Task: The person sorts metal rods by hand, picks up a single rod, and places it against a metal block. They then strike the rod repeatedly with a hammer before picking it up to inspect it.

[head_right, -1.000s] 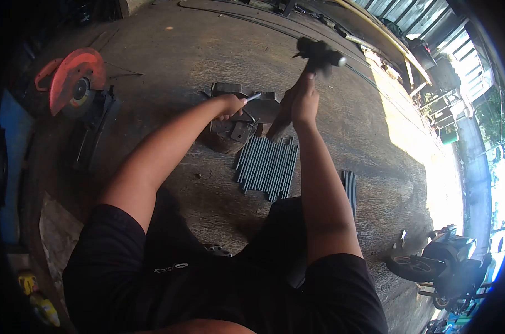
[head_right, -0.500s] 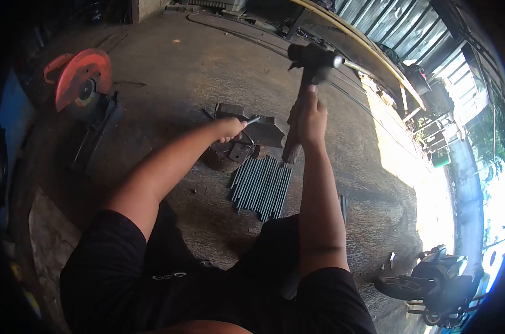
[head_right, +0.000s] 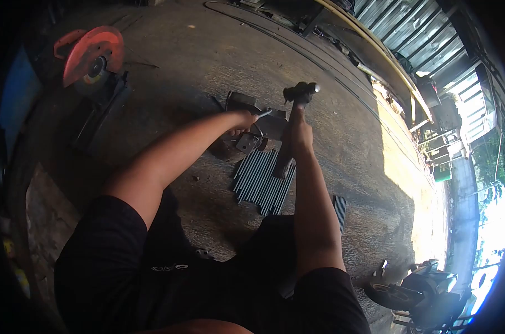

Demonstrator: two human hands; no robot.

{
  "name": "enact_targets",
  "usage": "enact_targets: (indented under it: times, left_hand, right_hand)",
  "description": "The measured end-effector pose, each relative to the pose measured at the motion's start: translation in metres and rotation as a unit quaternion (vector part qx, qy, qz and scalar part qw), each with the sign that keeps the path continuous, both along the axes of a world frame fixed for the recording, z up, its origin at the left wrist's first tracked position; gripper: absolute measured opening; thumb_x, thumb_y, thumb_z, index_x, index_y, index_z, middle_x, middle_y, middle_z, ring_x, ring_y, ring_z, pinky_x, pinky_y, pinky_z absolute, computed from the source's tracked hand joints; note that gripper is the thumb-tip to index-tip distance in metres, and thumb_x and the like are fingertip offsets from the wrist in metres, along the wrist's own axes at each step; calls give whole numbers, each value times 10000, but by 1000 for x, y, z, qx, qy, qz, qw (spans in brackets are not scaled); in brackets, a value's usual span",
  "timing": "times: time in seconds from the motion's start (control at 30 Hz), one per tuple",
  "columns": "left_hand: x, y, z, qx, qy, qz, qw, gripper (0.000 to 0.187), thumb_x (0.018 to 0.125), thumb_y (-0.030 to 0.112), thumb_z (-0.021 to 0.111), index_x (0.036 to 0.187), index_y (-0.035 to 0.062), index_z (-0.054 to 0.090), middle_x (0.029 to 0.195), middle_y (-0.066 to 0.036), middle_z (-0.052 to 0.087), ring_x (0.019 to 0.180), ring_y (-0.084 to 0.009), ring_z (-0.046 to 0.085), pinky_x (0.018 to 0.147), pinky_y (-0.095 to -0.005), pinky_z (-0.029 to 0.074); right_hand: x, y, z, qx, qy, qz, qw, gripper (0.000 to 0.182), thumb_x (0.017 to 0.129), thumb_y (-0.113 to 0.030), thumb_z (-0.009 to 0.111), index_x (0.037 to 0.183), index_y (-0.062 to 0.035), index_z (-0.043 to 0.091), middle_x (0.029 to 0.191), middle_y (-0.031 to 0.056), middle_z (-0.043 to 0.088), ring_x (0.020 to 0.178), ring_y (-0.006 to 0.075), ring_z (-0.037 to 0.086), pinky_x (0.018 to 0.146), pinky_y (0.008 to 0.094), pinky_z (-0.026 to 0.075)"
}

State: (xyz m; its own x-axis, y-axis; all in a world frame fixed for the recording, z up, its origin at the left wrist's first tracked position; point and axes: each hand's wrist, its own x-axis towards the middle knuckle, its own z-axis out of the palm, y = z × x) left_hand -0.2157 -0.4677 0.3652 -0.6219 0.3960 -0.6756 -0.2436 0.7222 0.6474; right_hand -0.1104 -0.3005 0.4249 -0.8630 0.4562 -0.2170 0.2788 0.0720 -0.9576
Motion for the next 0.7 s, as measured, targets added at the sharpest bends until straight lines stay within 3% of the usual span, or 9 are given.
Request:
enact_targets:
  times: [0.13, 0.27, 0.33, 0.37, 0.4, 0.47, 0.53, 0.6, 0.7]
  left_hand:
    - [-5, -1, 4, 56, -114, 42, 991, 551, 954, 604, 339, 649, 147, 383, 524, 61, 253, 384, -62, 218, 360, -251, 167]
    - [-14, 1, -6, 68, -136, 35, 988, 551, 951, 611, 333, 657, 149, 397, 526, 63, 264, 382, -60, 216, 353, -243, 158]
    - [-7, -2, 5, 62, -144, 48, 986, 535, 961, 578, 339, 663, 139, 403, 533, 55, 280, 388, -59, 219, 349, -241, 164]
    - [-3, -1, 2, 60, -144, 42, 987, 535, 961, 578, 339, 663, 139, 403, 533, 55, 280, 388, -59, 219, 349, -241, 164]
    - [0, 0, -2, 72, -107, 16, 991, 515, 968, 547, 345, 670, 131, 410, 536, 45, 290, 391, -61, 224, 349, -241, 172]
    - [3, 4, 2, 93, -32, 43, 994, 474, 978, 475, 356, 681, 110, 417, 537, 15, 303, 389, -68, 229, 347, -240, 174]
    - [7, 4, -2, 60, 50, 27, 997, 509, 979, 487, 351, 767, 52, 508, 598, -36, 406, 461, -144, 372, 396, -309, 318]
    - [1, 5, -6, 50, 78, 13, 996, 544, 980, 497, 346, 821, 23, 559, 636, -60, 469, 508, -178, 451, 435, -345, 393]
    - [-2, 13, -16, -10, 73, 16, 997, 578, 992, 485, 337, 995, -18, 623, 792, -144, 612, 707, -289, 612, 619, -445, 500]
  right_hand:
    - [10, -9, 78, -45, 203, -20, 978, 603, 907, -642, 420, 792, -58, 517, 593, 78, 505, 480, 201, 510, 456, 331, 433]
    - [6, -15, 65, -23, 315, -48, 947, 624, 919, -646, 381, 799, -49, 517, 609, 102, 541, 511, 219, 554, 484, 351, 463]
    - [-2, 3, 4, 192, 158, -16, 969, 722, 919, -655, 356, 783, 25, 558, 623, 137, 572, 569, 234, 601, 533, 365, 485]
    - [2, -4, -10, 203, -43, 27, 978, 755, 908, -664, 368, 770, 49, 573, 646, 149, 584, 586, 240, 606, 556, 373, 490]
    - [-11, 19, -52, 325, -116, 108, 932, 758, 888, -684, 391, 777, 41, 581, 657, 149, 582, 595, 235, 598, 564, 376, 488]
    - [-25, 48, -91, 235, -67, 66, 967, 797, 883, -681, 401, 875, 92, 596, 659, 169, 583, 634, 273, 609, 596, 398, 477]
    - [-18, 47, -80, 162, -76, 72, 981, 856, 897, -664, 390, 965, 164, 596, 672, 214, 602, 688, 323, 644, 653, 429, 489]
    - [3, 21, -10, 115, -66, 15, 991, 784, 900, -655, 397, 829, 91, 625, 645, 164, 588, 611, 274, 618, 581, 388, 479]
    - [7, 20, 46, 22, 96, 9, 995, 673, 918, -620, 408, 723, -1, 584, 603, 94, 553, 514, 195, 557, 470, 332, 433]
